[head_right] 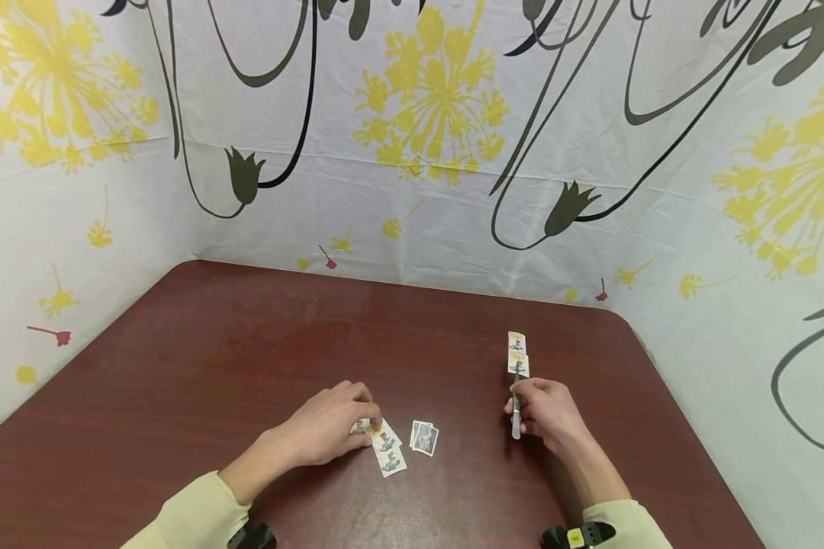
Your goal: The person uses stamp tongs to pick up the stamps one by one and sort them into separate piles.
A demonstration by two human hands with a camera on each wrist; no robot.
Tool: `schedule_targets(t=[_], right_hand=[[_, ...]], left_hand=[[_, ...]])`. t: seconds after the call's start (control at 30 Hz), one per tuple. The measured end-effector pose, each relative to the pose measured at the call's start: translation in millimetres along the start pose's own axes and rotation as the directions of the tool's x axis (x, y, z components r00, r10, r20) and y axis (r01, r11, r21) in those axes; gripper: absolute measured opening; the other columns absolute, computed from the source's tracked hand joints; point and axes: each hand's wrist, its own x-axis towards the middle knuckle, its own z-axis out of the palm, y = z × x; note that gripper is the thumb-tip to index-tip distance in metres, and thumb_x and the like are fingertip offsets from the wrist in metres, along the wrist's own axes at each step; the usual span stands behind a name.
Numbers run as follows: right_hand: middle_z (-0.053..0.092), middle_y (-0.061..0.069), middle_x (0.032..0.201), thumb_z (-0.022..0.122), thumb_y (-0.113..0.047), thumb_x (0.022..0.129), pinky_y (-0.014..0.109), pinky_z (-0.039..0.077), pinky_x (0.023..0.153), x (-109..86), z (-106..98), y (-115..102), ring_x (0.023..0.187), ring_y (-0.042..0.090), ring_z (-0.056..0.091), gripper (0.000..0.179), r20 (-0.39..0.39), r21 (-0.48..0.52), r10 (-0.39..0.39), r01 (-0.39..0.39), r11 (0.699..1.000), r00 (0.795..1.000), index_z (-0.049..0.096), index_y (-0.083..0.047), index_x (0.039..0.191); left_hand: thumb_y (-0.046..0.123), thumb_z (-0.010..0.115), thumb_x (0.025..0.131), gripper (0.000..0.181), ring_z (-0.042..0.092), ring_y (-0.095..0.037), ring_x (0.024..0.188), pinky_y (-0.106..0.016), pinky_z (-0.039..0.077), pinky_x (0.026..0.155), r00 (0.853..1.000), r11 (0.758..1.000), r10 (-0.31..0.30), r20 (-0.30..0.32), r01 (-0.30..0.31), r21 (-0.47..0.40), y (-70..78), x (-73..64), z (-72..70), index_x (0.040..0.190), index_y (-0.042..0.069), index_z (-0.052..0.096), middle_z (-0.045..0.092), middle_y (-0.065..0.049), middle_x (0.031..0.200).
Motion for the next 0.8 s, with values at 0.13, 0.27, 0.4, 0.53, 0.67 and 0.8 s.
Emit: schedule_targets(t=[0.13, 0.27, 0.4, 0.53, 0.67, 0.8], right_hand=[[0.070, 0.001, 0.080, 0.043, -0.021, 0.111, 0.028, 0.056, 0.060, 1.8, -2, 0, 0.068, 0.013, 0.062, 0.037, -0.003, 0.003, 0.005, -0.005, 1.000, 1.000, 0.048, 0.010, 0.132], [0.070, 0.001, 0.080, 0.043, -0.020, 0.111, 0.028, 0.055, 0.059, 3.3, -3, 1, 0.068, 0.013, 0.062, 0.037, -0.006, 0.007, 0.012, -0.012, 1.000, 1.000, 0.048, 0.010, 0.132], [0.070, 0.001, 0.080, 0.043, -0.021, 0.111, 0.028, 0.055, 0.059, 5.1, -6, 1, 0.068, 0.013, 0.062, 0.038, -0.007, 0.008, 0.016, -0.016, 1.000, 1.000, 0.047, 0.010, 0.132], [0.070, 0.001, 0.079, 0.043, -0.021, 0.111, 0.028, 0.056, 0.059, 7.7, -7, 2, 0.067, 0.012, 0.062, 0.037, -0.011, 0.009, 0.021, -0.021, 1.000, 1.000, 0.048, 0.009, 0.131], [0.070, 0.001, 0.078, 0.042, -0.020, 0.111, 0.028, 0.056, 0.059, 10.6, -10, 2, 0.064, 0.012, 0.061, 0.035, -0.016, 0.011, 0.023, -0.023, 1.000, 1.000, 0.048, 0.009, 0.130], [0.070, 0.001, 0.079, 0.042, -0.020, 0.111, 0.028, 0.055, 0.059, 12.8, -12, 2, 0.064, 0.011, 0.061, 0.035, -0.018, 0.005, 0.023, -0.023, 1.000, 1.000, 0.048, 0.009, 0.130]], left_hand=[[0.026, 0.081, 0.092, 0.010, 0.058, -0.018, 0.097, -0.035, 0.049, 0.075, 1.000, 1.000, -0.001, 0.002, 0.001, 0.000, 0.5, -0.2, -0.3, 0.101, 0.025, 0.077, 0.067, 0.001, 0.111], [0.026, 0.081, 0.092, 0.010, 0.058, -0.017, 0.096, -0.035, 0.049, 0.075, 1.000, 1.000, -0.001, 0.003, 0.001, 0.002, 0.8, -0.4, -0.4, 0.101, 0.025, 0.077, 0.067, 0.001, 0.111], [0.026, 0.081, 0.092, 0.010, 0.058, -0.018, 0.096, -0.035, 0.049, 0.075, 1.000, 1.000, 0.001, 0.004, -0.001, 0.003, 0.9, -0.8, -0.3, 0.102, 0.025, 0.077, 0.067, 0.001, 0.111], [0.026, 0.081, 0.092, 0.010, 0.059, -0.018, 0.097, -0.035, 0.049, 0.075, 1.000, 1.000, 0.000, 0.004, 0.000, 0.004, 1.0, -1.0, -0.3, 0.102, 0.025, 0.077, 0.067, 0.001, 0.111], [0.026, 0.081, 0.092, 0.010, 0.059, -0.018, 0.097, -0.035, 0.050, 0.076, 1.000, 1.000, -0.001, 0.001, 0.001, 0.006, 1.0, -0.9, -0.6, 0.102, 0.025, 0.077, 0.067, 0.001, 0.111], [0.025, 0.081, 0.092, 0.010, 0.059, -0.018, 0.097, -0.035, 0.050, 0.076, 1.000, 1.000, 0.002, -0.004, -0.002, 0.008, 0.9, -0.7, -1.0, 0.101, 0.025, 0.077, 0.067, 0.000, 0.110]])
